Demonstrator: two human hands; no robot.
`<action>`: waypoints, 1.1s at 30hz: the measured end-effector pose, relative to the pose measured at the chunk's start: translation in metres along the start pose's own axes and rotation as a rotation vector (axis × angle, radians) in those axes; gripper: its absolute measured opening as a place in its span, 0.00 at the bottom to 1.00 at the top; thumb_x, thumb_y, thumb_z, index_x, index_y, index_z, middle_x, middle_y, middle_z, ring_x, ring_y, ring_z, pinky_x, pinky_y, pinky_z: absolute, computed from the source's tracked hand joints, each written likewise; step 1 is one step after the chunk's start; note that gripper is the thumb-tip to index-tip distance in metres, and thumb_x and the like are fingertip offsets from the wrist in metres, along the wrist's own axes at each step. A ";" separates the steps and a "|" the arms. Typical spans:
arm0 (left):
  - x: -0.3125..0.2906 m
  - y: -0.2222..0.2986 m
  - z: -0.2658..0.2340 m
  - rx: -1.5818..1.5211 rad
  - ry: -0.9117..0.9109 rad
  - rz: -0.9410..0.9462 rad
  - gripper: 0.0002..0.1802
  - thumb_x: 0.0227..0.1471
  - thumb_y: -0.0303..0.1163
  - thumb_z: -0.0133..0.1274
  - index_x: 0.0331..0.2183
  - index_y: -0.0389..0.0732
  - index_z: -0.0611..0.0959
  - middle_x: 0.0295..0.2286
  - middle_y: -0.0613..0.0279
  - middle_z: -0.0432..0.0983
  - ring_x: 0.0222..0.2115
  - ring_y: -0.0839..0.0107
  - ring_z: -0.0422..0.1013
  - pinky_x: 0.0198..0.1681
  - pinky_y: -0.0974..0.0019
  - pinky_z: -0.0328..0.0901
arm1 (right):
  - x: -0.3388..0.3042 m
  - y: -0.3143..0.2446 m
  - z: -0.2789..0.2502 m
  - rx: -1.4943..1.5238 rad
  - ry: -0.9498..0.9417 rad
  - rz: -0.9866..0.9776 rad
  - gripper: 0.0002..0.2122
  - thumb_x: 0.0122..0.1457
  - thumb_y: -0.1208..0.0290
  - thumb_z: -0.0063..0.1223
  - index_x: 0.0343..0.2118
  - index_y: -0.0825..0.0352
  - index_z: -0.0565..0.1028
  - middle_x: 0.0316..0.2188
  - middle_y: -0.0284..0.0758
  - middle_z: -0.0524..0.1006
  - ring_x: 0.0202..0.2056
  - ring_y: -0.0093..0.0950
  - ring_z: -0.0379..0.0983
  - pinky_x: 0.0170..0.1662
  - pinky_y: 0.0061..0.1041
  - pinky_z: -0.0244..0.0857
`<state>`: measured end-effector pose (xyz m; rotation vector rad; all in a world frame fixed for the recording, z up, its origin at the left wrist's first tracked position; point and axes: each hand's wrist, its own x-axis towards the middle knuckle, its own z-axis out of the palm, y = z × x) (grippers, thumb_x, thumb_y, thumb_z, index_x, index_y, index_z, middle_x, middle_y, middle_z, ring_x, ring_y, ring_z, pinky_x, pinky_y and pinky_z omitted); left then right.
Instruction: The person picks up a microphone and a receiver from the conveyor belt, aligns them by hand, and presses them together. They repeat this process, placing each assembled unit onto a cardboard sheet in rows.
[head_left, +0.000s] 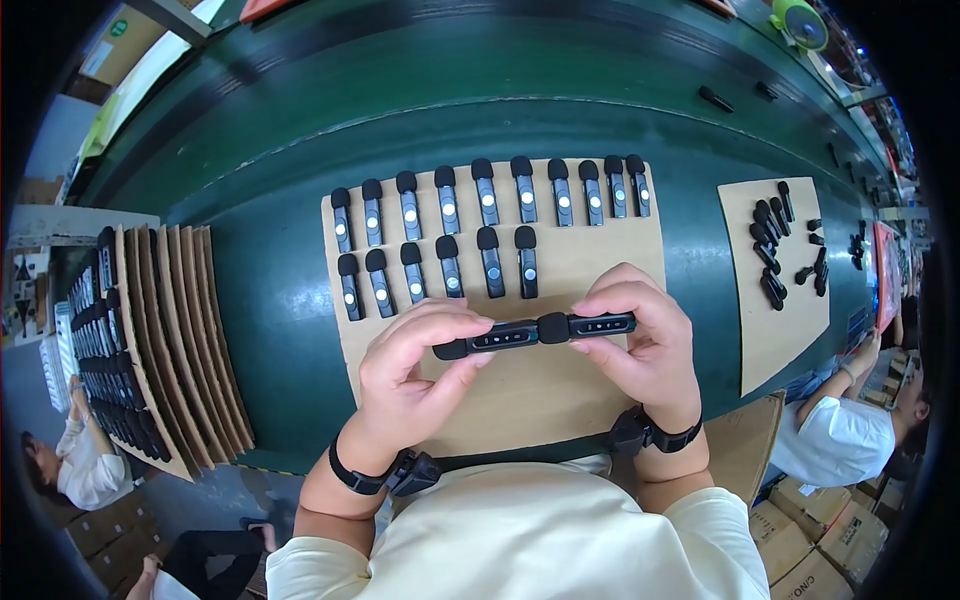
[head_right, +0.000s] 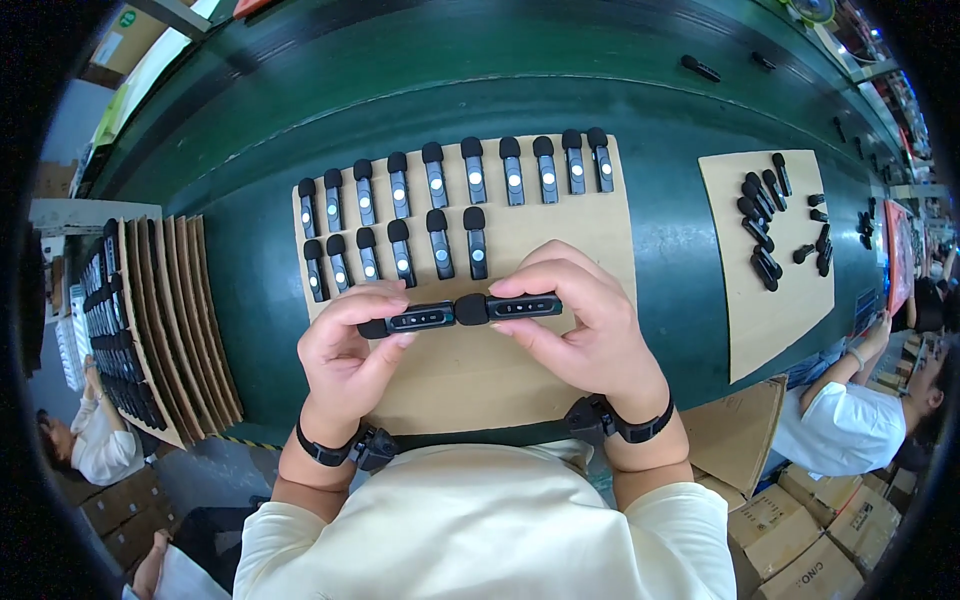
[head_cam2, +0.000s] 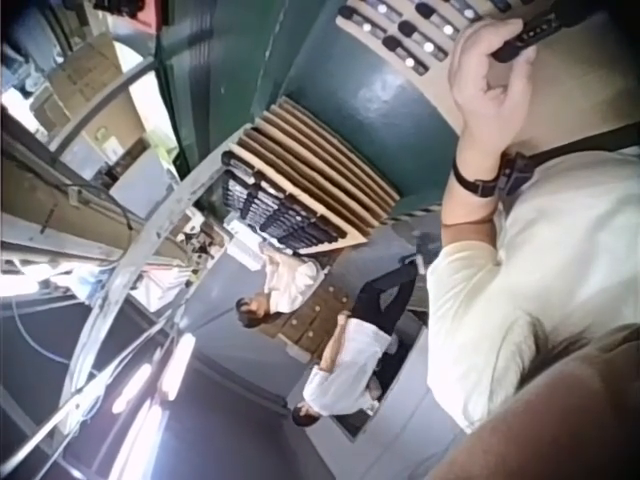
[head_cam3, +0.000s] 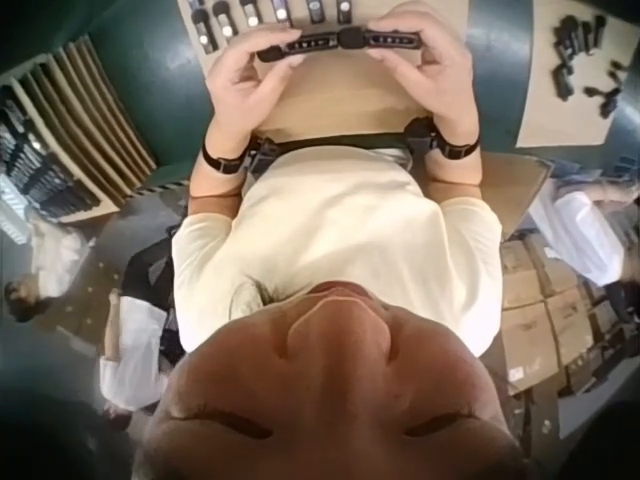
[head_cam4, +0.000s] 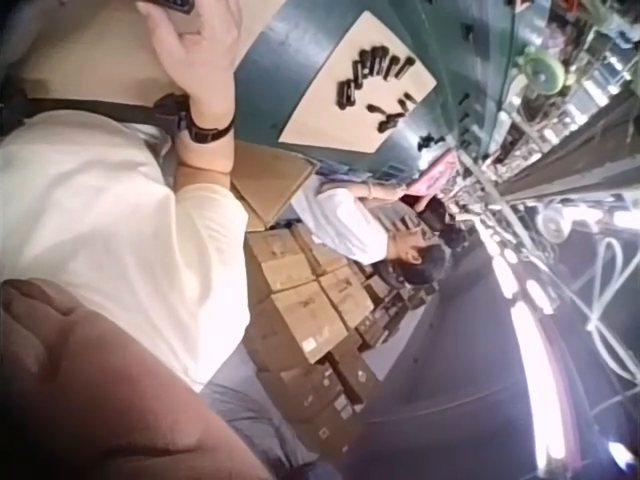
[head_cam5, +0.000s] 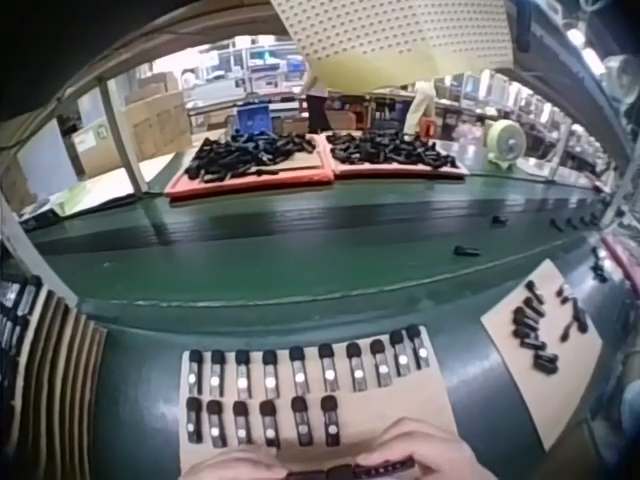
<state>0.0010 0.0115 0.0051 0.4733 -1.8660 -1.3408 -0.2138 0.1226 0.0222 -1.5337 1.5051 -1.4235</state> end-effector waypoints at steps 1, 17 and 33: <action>0.000 0.000 0.000 0.008 0.003 0.012 0.17 0.42 0.17 0.63 0.38 0.34 0.81 0.33 0.55 0.80 0.36 0.61 0.76 0.47 0.57 0.68 | 0.000 0.000 0.000 -0.001 0.000 0.002 0.14 0.45 0.81 0.67 0.36 0.68 0.76 0.31 0.35 0.76 0.33 0.27 0.71 0.37 0.22 0.63; 0.000 0.002 -0.004 0.016 -0.038 -0.006 0.16 0.41 0.17 0.64 0.36 0.35 0.82 0.33 0.56 0.80 0.37 0.59 0.76 0.51 0.51 0.66 | 0.000 0.006 0.001 -0.039 -0.017 -0.088 0.14 0.44 0.79 0.68 0.34 0.67 0.76 0.28 0.35 0.75 0.30 0.27 0.70 0.33 0.23 0.62; 0.003 0.006 -0.002 0.178 -0.029 0.056 0.18 0.38 0.16 0.62 0.37 0.35 0.83 0.34 0.56 0.80 0.38 0.61 0.75 0.51 0.52 0.65 | 0.000 0.000 0.005 0.048 0.016 -0.051 0.13 0.45 0.86 0.63 0.36 0.70 0.78 0.34 0.38 0.75 0.36 0.28 0.73 0.39 0.22 0.67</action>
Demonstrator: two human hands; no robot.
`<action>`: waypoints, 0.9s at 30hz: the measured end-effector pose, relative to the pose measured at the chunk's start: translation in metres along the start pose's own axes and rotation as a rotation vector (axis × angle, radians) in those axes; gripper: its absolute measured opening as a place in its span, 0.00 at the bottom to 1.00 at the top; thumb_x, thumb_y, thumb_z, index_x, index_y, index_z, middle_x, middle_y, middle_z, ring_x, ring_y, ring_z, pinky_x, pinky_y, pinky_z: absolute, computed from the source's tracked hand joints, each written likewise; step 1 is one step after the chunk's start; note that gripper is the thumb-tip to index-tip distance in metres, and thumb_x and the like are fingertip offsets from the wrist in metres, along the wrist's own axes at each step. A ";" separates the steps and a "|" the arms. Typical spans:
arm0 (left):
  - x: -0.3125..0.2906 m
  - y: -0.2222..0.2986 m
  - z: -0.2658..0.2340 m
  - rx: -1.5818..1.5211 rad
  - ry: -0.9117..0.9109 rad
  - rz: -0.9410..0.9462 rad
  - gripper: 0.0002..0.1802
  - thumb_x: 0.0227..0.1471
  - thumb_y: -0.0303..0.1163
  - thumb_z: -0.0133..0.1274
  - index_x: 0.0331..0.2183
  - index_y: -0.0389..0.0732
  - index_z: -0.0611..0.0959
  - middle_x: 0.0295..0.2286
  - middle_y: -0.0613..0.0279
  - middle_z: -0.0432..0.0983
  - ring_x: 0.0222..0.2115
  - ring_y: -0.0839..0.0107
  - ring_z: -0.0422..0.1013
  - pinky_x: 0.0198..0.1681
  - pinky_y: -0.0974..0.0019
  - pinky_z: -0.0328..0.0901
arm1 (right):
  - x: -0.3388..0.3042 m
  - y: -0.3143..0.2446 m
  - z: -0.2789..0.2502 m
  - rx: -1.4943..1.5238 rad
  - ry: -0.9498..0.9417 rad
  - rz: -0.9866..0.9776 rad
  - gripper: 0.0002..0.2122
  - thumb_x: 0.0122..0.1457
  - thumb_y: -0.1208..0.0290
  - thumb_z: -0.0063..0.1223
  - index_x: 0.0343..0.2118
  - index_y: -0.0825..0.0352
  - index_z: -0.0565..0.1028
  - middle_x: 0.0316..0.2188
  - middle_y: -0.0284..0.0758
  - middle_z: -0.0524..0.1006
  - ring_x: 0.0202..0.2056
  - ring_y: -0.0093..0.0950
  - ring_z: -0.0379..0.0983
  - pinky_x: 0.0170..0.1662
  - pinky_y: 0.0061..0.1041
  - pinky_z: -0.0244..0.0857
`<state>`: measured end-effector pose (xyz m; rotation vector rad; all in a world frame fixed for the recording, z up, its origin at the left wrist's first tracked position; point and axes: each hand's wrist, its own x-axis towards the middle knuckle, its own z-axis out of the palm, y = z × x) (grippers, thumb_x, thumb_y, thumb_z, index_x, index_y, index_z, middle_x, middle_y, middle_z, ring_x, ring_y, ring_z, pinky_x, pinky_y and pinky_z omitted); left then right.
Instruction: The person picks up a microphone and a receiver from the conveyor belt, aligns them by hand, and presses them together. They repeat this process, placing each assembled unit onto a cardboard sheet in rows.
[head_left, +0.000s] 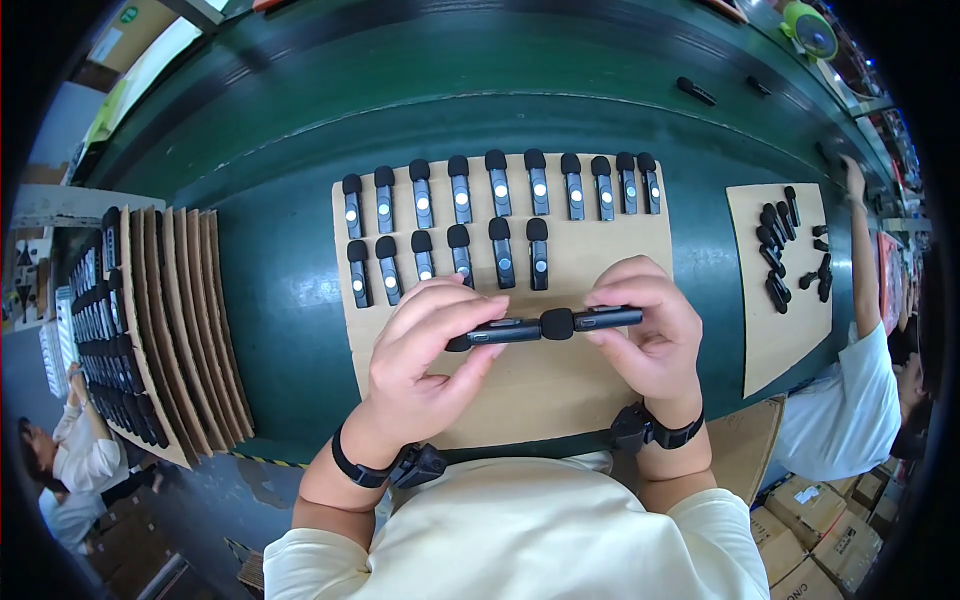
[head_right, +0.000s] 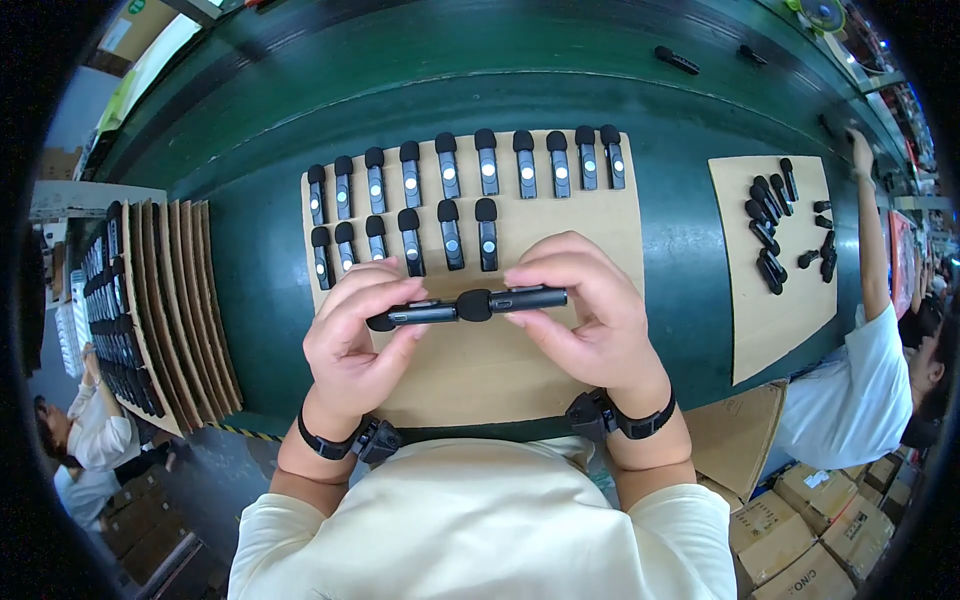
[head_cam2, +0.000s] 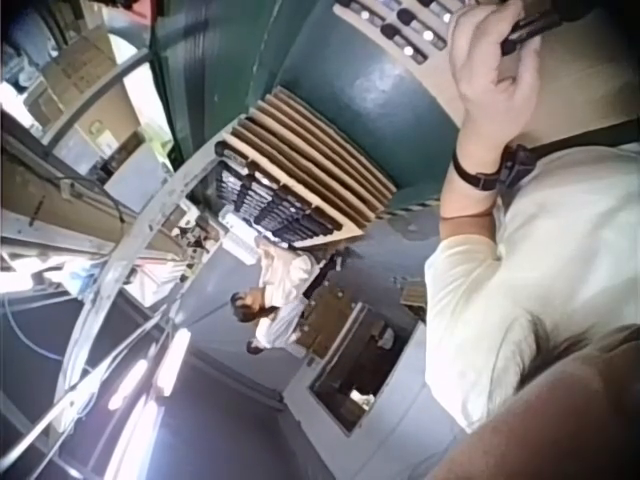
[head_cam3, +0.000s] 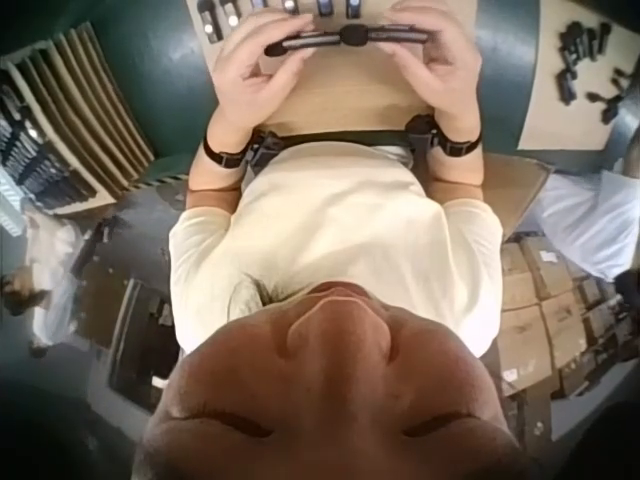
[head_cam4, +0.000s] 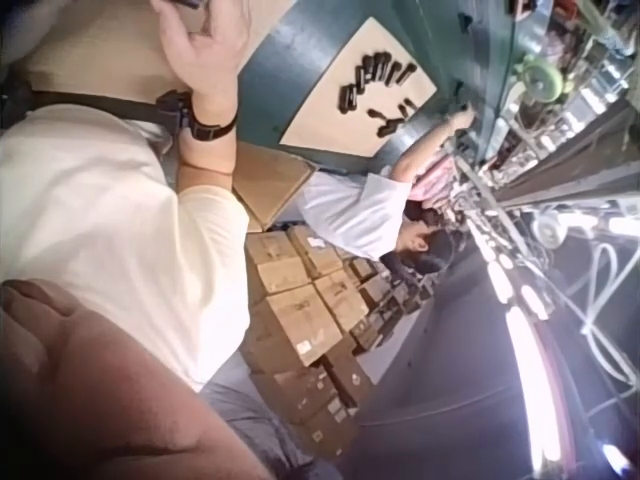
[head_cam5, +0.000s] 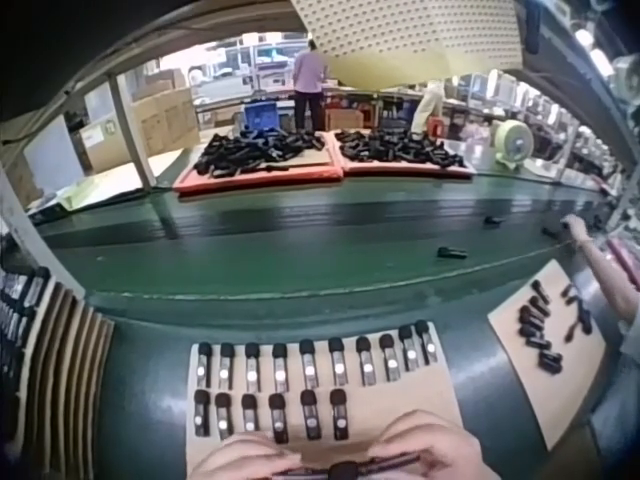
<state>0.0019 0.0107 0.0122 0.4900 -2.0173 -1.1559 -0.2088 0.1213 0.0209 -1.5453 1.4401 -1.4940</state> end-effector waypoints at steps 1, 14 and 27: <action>0.000 0.000 0.000 0.000 0.000 -0.001 0.18 0.38 0.16 0.62 0.37 0.35 0.83 0.34 0.56 0.80 0.38 0.61 0.75 0.51 0.52 0.65 | -0.001 0.002 0.003 0.078 0.044 -0.001 0.13 0.46 0.86 0.62 0.36 0.71 0.78 0.34 0.38 0.74 0.35 0.28 0.72 0.38 0.22 0.66; -0.004 -0.003 0.010 -0.147 -0.055 -0.069 0.16 0.40 0.16 0.61 0.36 0.37 0.81 0.36 0.57 0.79 0.40 0.60 0.75 0.55 0.51 0.62 | 0.000 0.002 0.010 -0.286 -0.165 -0.131 0.17 0.45 0.86 0.59 0.41 0.69 0.76 0.37 0.40 0.74 0.35 0.33 0.72 0.37 0.26 0.67; -0.004 -0.004 0.019 0.050 -0.051 0.065 0.19 0.40 0.17 0.62 0.39 0.37 0.81 0.36 0.57 0.80 0.38 0.60 0.76 0.53 0.51 0.66 | -0.002 0.011 0.019 -0.171 -0.121 -0.192 0.17 0.47 0.84 0.62 0.42 0.69 0.74 0.36 0.39 0.77 0.33 0.34 0.74 0.35 0.28 0.69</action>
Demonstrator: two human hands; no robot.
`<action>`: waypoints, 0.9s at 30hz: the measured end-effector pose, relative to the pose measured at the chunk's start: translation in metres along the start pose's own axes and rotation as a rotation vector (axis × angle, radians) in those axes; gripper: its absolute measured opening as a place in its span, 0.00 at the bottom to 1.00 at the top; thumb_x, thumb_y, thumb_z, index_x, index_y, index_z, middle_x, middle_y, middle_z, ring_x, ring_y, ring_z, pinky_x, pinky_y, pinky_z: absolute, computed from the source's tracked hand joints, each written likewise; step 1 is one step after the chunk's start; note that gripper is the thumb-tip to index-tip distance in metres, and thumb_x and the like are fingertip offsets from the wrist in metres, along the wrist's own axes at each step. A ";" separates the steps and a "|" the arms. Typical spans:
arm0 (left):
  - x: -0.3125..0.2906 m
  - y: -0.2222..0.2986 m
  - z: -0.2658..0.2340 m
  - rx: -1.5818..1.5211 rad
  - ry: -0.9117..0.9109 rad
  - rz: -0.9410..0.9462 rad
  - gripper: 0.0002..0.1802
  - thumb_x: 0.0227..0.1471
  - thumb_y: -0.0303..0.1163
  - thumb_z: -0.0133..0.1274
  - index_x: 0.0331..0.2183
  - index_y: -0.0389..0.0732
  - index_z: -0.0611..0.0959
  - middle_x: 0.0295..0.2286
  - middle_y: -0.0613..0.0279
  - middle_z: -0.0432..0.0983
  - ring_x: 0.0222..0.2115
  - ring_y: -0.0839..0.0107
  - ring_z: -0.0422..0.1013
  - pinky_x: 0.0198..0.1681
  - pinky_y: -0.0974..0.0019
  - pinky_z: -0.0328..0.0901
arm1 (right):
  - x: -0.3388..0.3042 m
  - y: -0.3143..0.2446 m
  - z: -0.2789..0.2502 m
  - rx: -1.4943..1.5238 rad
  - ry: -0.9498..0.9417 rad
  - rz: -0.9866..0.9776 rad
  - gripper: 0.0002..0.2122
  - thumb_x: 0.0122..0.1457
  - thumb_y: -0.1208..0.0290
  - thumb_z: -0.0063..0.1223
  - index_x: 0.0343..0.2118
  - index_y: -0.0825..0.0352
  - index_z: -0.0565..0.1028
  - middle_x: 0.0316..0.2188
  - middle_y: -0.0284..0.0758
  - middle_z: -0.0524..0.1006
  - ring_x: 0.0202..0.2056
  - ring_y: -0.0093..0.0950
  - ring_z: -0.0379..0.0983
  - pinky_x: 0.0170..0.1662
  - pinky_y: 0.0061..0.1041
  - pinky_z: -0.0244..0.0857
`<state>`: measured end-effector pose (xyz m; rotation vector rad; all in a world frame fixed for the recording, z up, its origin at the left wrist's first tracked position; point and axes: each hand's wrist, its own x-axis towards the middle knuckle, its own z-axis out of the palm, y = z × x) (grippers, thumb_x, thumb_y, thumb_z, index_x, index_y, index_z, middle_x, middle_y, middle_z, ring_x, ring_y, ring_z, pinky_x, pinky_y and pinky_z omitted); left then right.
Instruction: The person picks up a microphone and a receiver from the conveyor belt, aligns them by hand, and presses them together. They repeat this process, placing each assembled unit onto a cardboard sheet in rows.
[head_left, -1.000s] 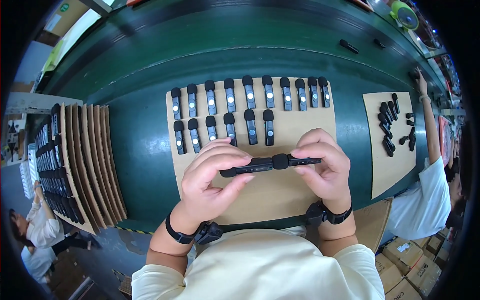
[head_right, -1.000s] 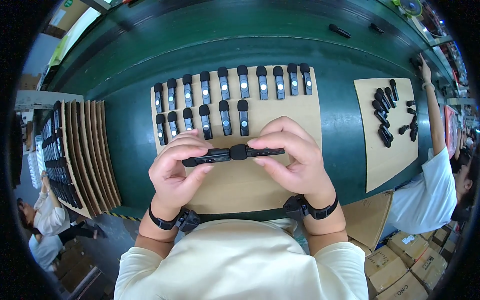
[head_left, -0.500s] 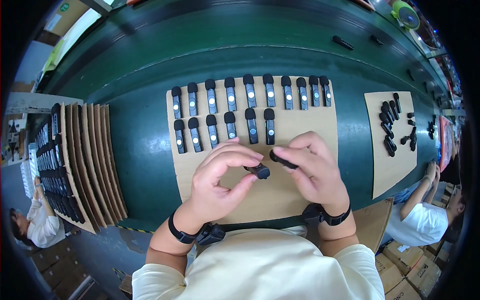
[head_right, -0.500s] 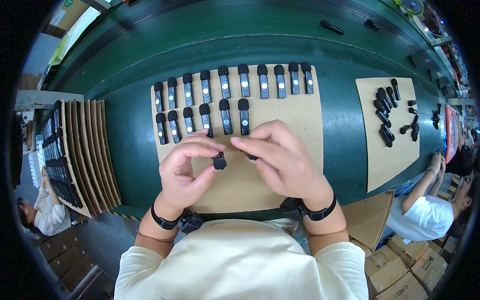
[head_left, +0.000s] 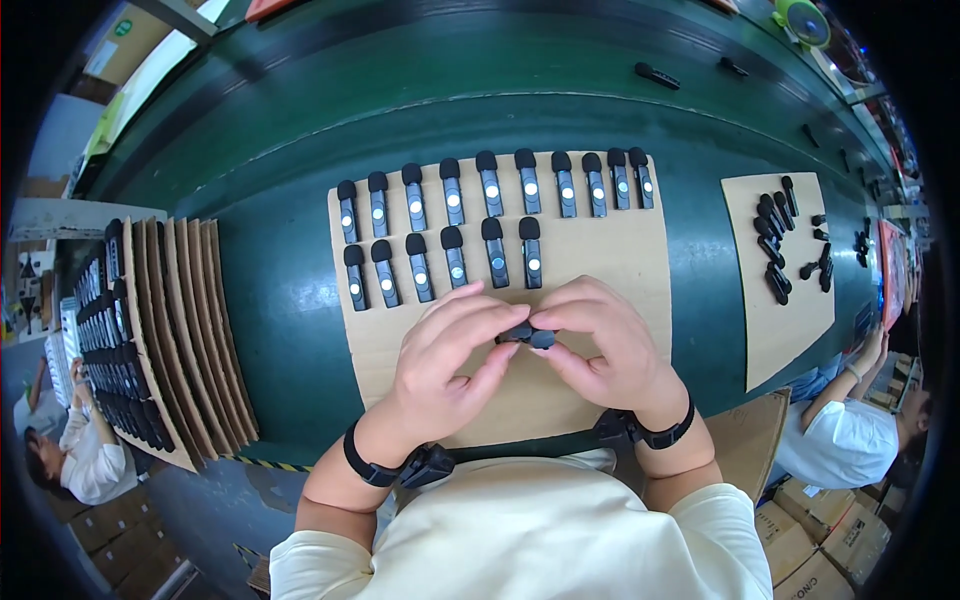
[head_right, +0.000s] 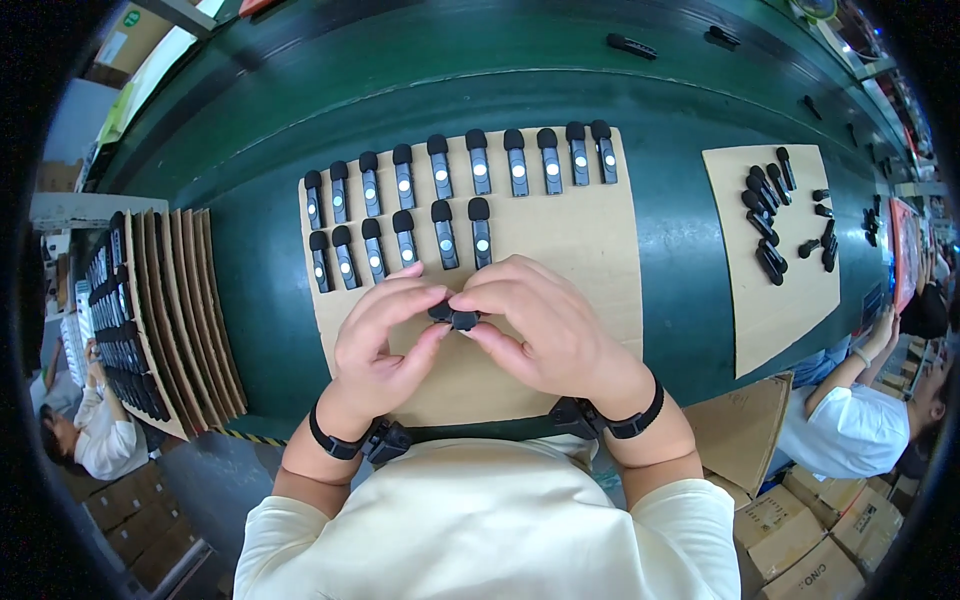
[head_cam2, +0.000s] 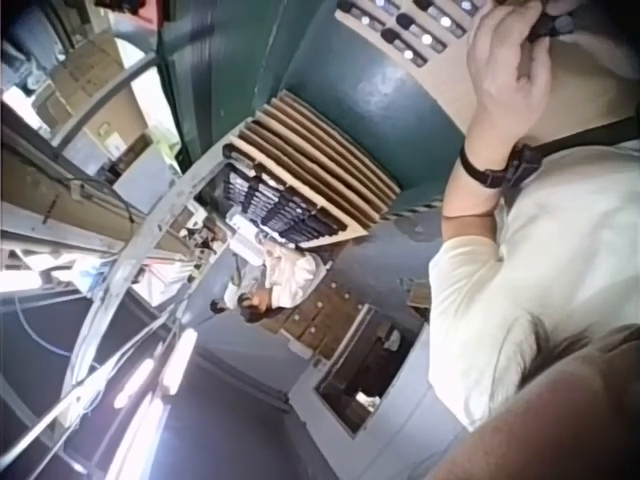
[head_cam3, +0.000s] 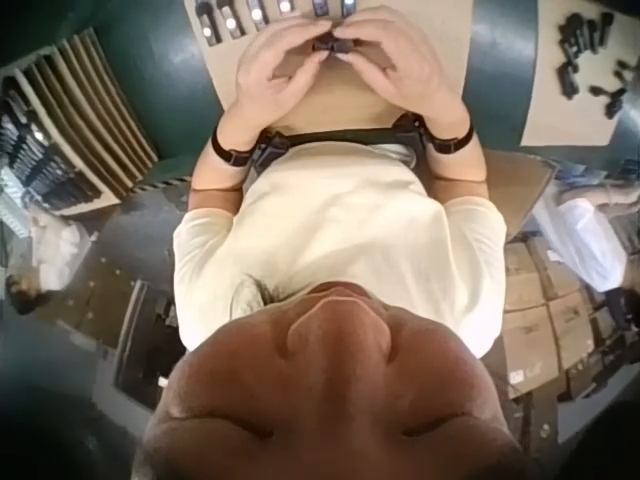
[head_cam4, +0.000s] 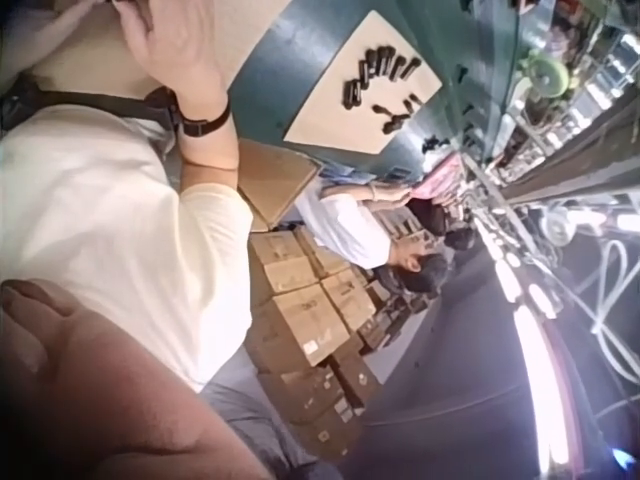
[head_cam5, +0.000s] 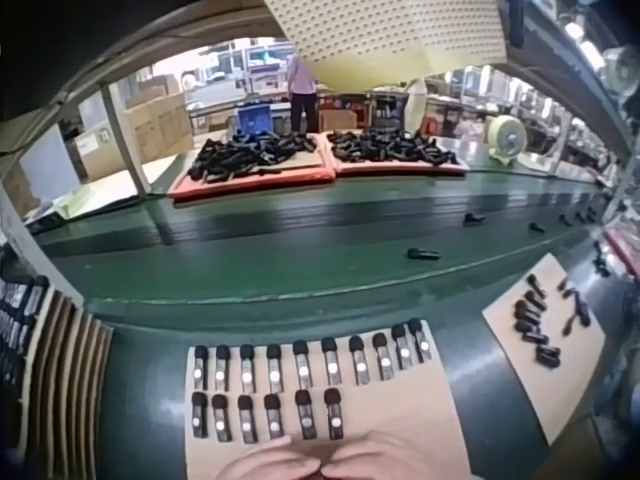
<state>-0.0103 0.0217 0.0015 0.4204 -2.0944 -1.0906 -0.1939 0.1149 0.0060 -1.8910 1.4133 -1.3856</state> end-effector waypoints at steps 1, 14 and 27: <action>0.001 0.001 0.001 0.044 0.009 0.036 0.19 0.40 0.17 0.62 0.39 0.37 0.81 0.36 0.56 0.80 0.37 0.60 0.76 0.52 0.51 0.67 | 0.001 0.000 -0.001 -0.006 0.008 -0.002 0.17 0.47 0.84 0.62 0.42 0.69 0.74 0.36 0.39 0.77 0.33 0.34 0.74 0.35 0.28 0.69; 0.020 0.017 0.021 0.192 -0.010 -0.008 0.16 0.42 0.19 0.62 0.37 0.37 0.80 0.34 0.54 0.80 0.34 0.58 0.77 0.38 0.57 0.70 | -0.005 0.003 -0.048 -0.259 0.010 0.141 0.14 0.47 0.84 0.61 0.39 0.70 0.75 0.36 0.39 0.78 0.33 0.33 0.76 0.35 0.27 0.72; 0.026 0.014 0.066 0.698 -0.268 0.276 0.12 0.36 0.27 0.55 0.30 0.38 0.78 0.38 0.53 0.75 0.41 0.58 0.72 0.44 0.58 0.69 | -0.029 0.018 -0.060 -0.600 -0.219 -0.001 0.11 0.45 0.81 0.61 0.33 0.67 0.74 0.41 0.39 0.75 0.38 0.38 0.74 0.39 0.32 0.71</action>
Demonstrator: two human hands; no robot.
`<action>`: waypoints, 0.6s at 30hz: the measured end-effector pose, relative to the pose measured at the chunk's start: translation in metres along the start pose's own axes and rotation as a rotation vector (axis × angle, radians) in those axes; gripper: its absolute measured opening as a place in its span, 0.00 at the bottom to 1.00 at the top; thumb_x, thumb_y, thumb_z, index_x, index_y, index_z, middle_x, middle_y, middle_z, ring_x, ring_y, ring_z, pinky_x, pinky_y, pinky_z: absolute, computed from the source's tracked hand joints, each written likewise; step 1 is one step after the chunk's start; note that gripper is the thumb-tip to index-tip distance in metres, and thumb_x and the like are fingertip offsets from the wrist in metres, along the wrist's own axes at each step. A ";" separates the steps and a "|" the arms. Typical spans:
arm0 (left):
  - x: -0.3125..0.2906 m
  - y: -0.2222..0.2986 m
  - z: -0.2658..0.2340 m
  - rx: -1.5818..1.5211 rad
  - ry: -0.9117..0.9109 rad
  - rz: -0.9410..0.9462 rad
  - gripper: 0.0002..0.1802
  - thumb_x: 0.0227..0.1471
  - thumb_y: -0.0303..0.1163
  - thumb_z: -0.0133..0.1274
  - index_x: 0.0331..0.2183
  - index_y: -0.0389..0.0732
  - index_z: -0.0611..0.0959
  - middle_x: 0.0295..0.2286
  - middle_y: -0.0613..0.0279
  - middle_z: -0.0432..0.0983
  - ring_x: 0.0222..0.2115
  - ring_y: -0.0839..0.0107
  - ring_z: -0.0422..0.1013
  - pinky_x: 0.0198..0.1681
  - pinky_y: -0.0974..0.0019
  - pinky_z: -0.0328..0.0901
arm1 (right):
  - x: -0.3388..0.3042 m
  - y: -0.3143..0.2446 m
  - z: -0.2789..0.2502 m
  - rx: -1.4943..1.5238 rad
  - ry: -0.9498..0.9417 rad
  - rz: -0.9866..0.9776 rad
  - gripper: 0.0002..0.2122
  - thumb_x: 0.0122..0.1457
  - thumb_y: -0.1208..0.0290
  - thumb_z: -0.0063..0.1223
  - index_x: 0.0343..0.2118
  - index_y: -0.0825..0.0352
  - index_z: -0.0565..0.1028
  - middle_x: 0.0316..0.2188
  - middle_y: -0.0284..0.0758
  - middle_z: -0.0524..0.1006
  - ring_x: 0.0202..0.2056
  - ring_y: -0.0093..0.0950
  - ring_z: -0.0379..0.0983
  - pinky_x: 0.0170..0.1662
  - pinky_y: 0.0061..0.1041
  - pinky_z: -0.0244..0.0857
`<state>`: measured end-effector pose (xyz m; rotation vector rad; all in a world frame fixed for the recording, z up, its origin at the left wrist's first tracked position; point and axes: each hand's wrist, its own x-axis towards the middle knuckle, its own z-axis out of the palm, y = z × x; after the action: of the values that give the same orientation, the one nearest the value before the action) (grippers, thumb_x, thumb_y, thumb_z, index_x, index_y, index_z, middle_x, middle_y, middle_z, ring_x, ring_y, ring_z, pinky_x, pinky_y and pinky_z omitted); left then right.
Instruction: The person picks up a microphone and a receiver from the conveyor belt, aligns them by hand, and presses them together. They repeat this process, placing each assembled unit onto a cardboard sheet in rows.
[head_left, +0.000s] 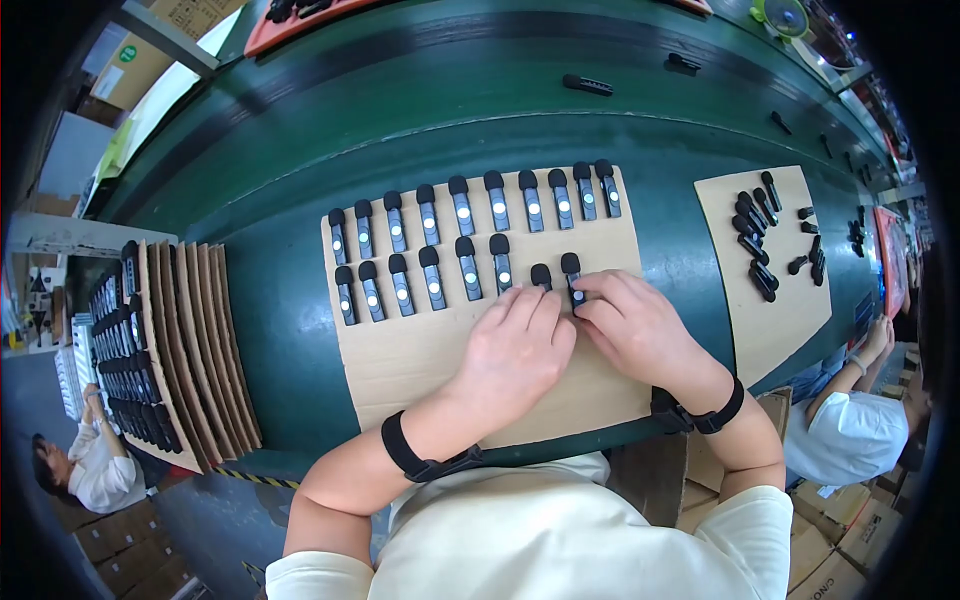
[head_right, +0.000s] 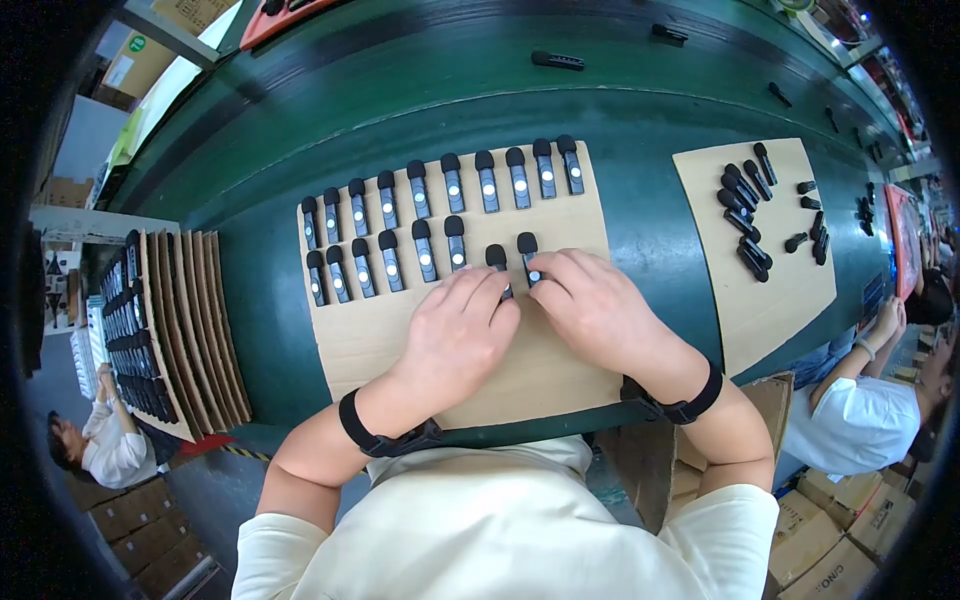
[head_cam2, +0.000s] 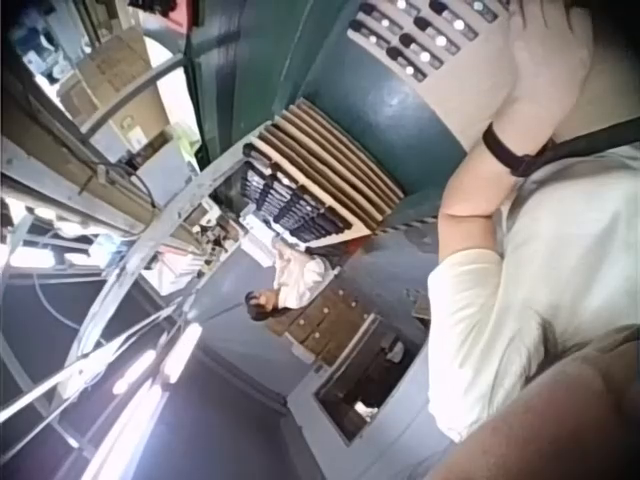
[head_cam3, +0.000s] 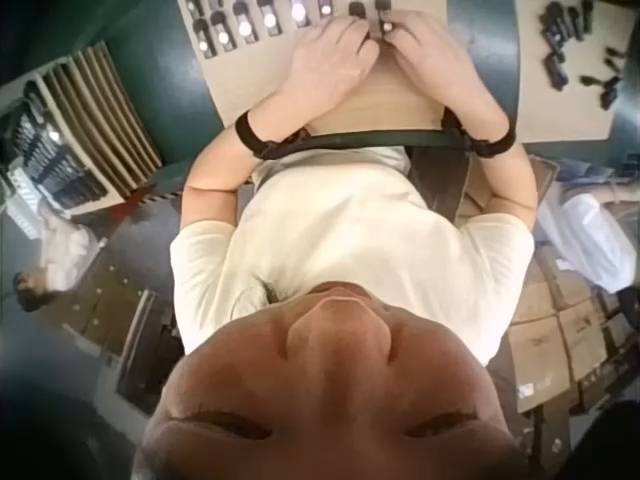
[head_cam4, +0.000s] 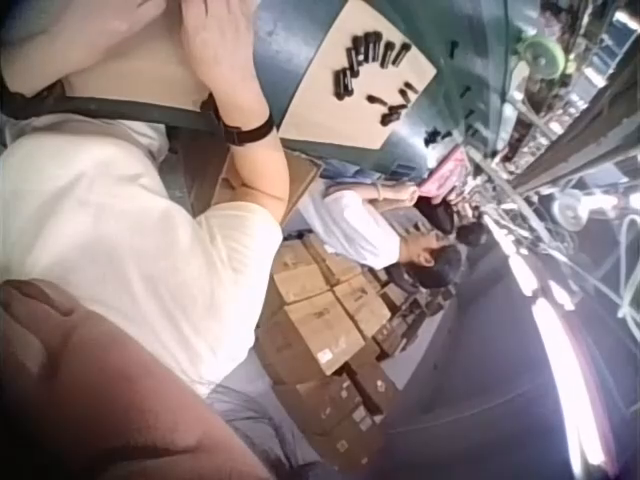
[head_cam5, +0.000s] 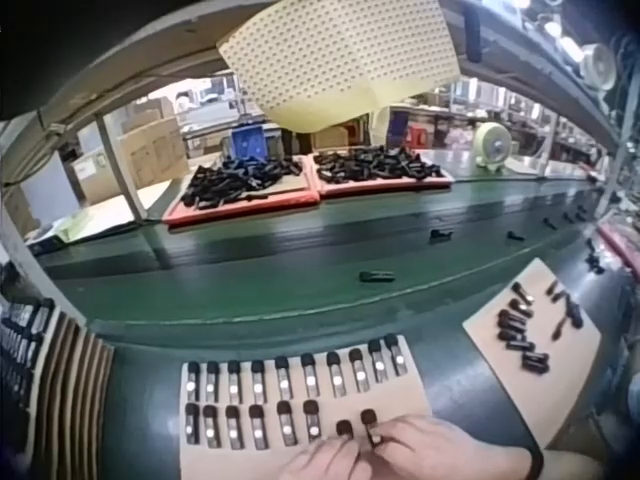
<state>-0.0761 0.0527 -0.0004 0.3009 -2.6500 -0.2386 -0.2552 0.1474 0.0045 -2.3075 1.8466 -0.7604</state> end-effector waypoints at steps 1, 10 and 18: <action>-0.001 0.000 0.001 0.003 -0.020 0.004 0.12 0.36 0.28 0.55 0.30 0.38 0.78 0.38 0.52 0.74 0.41 0.58 0.72 0.44 0.58 0.68 | 0.000 0.000 0.000 -0.001 -0.029 -0.004 0.11 0.46 0.80 0.61 0.33 0.67 0.74 0.42 0.39 0.74 0.38 0.38 0.74 0.39 0.32 0.71; 0.014 -0.006 0.009 0.060 -0.021 -0.087 0.12 0.37 0.26 0.54 0.31 0.37 0.78 0.39 0.52 0.72 0.42 0.57 0.70 0.48 0.58 0.66 | 0.007 0.013 0.006 0.011 -0.015 0.031 0.10 0.47 0.80 0.59 0.33 0.66 0.74 0.42 0.38 0.74 0.38 0.37 0.74 0.39 0.32 0.71; 0.014 -0.013 0.009 0.055 0.014 -0.103 0.13 0.37 0.24 0.54 0.31 0.37 0.78 0.39 0.51 0.73 0.43 0.55 0.69 0.48 0.55 0.65 | 0.013 0.019 0.010 0.031 0.007 0.052 0.11 0.46 0.79 0.61 0.34 0.66 0.74 0.43 0.38 0.74 0.39 0.37 0.75 0.39 0.32 0.71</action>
<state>-0.0907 0.0380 -0.0050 0.4567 -2.6338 -0.1964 -0.2659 0.1281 -0.0072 -2.2319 1.8755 -0.7861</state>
